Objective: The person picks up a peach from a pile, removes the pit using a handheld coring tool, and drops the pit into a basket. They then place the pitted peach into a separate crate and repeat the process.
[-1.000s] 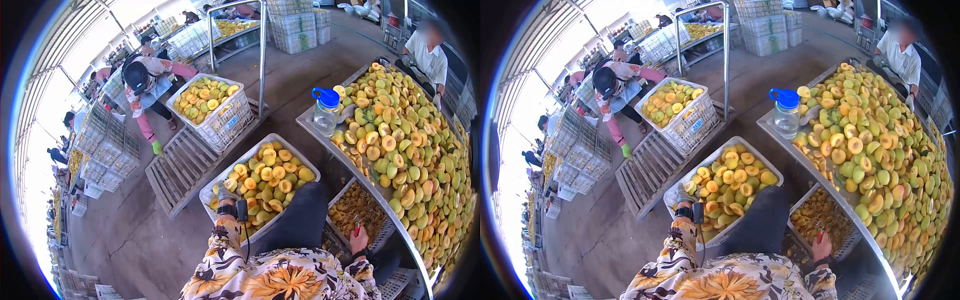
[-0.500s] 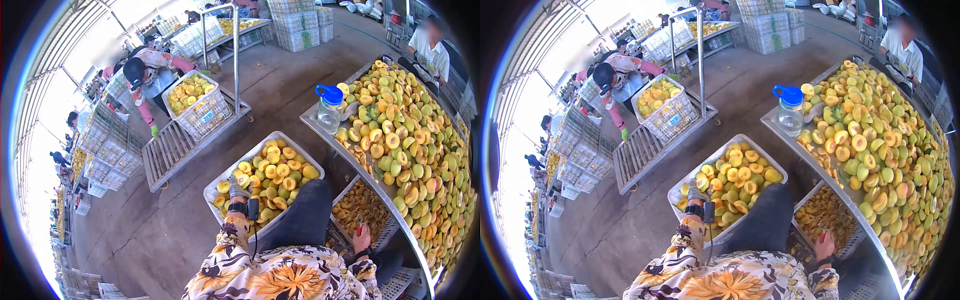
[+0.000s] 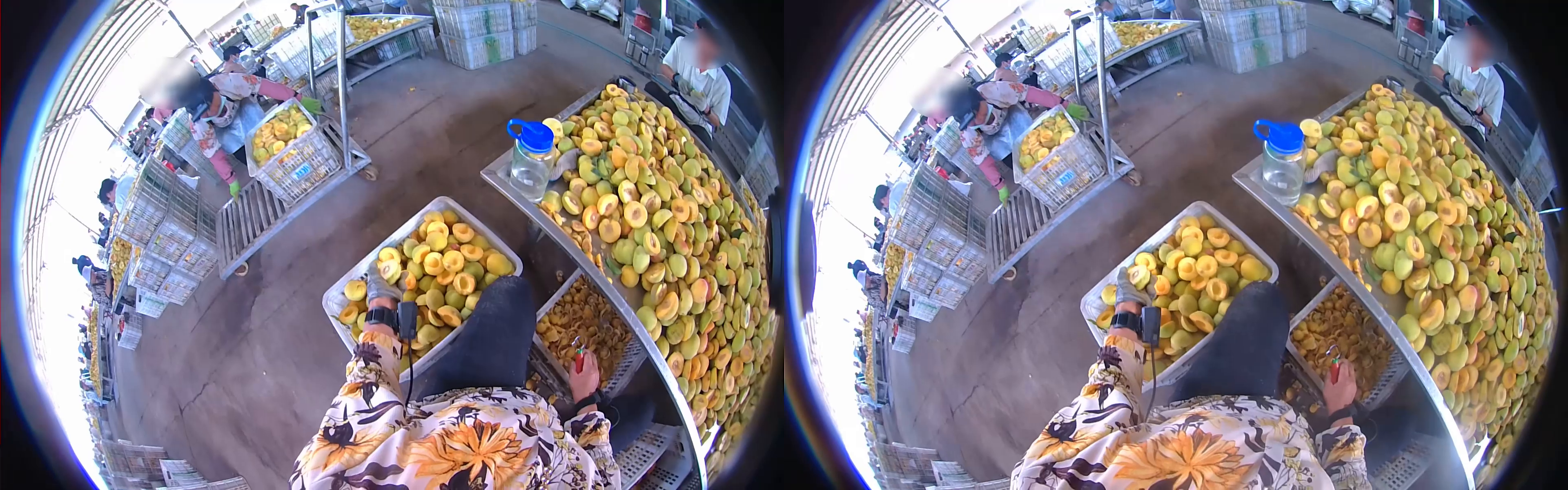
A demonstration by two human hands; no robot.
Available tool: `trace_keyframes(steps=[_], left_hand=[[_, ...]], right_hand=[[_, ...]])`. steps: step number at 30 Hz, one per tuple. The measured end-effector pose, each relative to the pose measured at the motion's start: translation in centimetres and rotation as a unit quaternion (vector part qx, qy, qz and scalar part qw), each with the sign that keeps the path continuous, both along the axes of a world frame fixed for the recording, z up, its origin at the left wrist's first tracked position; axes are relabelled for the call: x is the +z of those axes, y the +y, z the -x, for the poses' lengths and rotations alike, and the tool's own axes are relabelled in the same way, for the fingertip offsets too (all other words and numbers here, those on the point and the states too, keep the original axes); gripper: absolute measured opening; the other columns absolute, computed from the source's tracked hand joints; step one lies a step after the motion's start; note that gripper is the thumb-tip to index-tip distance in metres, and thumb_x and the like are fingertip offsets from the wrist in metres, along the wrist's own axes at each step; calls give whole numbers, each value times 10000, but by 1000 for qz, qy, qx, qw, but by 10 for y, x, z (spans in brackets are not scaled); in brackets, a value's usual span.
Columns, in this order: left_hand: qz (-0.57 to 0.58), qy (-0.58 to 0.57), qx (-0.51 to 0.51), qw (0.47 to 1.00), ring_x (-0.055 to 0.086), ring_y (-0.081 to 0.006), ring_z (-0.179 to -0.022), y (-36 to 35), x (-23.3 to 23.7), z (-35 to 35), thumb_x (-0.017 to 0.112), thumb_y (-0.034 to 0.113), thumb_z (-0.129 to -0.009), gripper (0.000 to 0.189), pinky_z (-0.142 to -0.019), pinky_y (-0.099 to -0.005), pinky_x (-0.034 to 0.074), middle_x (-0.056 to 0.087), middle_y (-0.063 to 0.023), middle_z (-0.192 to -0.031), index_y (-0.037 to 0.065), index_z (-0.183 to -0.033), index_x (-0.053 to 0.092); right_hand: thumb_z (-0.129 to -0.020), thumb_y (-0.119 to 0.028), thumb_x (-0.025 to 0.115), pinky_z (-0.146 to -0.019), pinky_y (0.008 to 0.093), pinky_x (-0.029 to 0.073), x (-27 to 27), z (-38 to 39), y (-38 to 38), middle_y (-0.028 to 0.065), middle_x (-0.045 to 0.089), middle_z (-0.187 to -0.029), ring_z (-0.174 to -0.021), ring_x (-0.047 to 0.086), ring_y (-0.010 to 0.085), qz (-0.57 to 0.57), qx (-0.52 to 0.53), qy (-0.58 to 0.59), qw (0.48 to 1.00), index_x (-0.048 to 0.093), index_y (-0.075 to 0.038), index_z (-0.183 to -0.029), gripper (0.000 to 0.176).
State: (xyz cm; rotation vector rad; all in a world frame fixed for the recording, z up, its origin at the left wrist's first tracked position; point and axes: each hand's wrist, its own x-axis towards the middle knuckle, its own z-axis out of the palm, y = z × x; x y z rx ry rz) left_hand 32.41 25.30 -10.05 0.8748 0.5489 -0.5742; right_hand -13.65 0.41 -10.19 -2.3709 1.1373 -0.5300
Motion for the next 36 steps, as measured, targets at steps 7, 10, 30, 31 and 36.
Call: trace_keyframes(steps=[7,10,30,31,36], left_hand=[[-144,-192,-48,970,588,-235,-732,-8,-67,-65,467,510,-829,431,-546,-363,508,600,-66,-832,113,-974,550],[-59,3,-81,995,598,-243,-703,-43,51,-24,483,515,-821,441,-534,-344,504,616,-66,-867,101,-951,564],[17,-79,-265,961,607,-235,-645,-145,120,60,407,645,-796,574,-454,-274,397,636,-82,-841,139,-1012,570],[59,-95,-295,949,608,-234,-642,-154,127,77,406,639,-800,576,-458,-275,418,638,-79,-843,132,-1019,569],[184,-151,-433,870,606,-225,-621,-194,149,154,410,617,-811,595,-469,-270,472,641,-82,-827,93,-1057,546]], right_hand=[[-699,-107,602,-794,398,433,0,0,1,208,542,-1014,-918,525,380,-6,6,-2,1000,511,2,-1017,348],[-703,-111,601,-788,400,436,4,4,2,211,545,-999,-908,528,381,-4,21,-1,1000,513,-1,-1012,340],[-713,-188,644,-605,402,459,72,-43,8,190,577,-705,-677,576,376,-84,-42,-40,995,533,-13,-997,352],[-714,-200,649,-608,391,462,87,-52,9,189,582,-721,-691,583,365,-83,-28,-76,993,533,-22,-995,352],[-718,-209,653,-596,367,473,172,-84,19,196,582,-723,-690,600,346,-124,34,-170,977,536,-31,-975,333]])
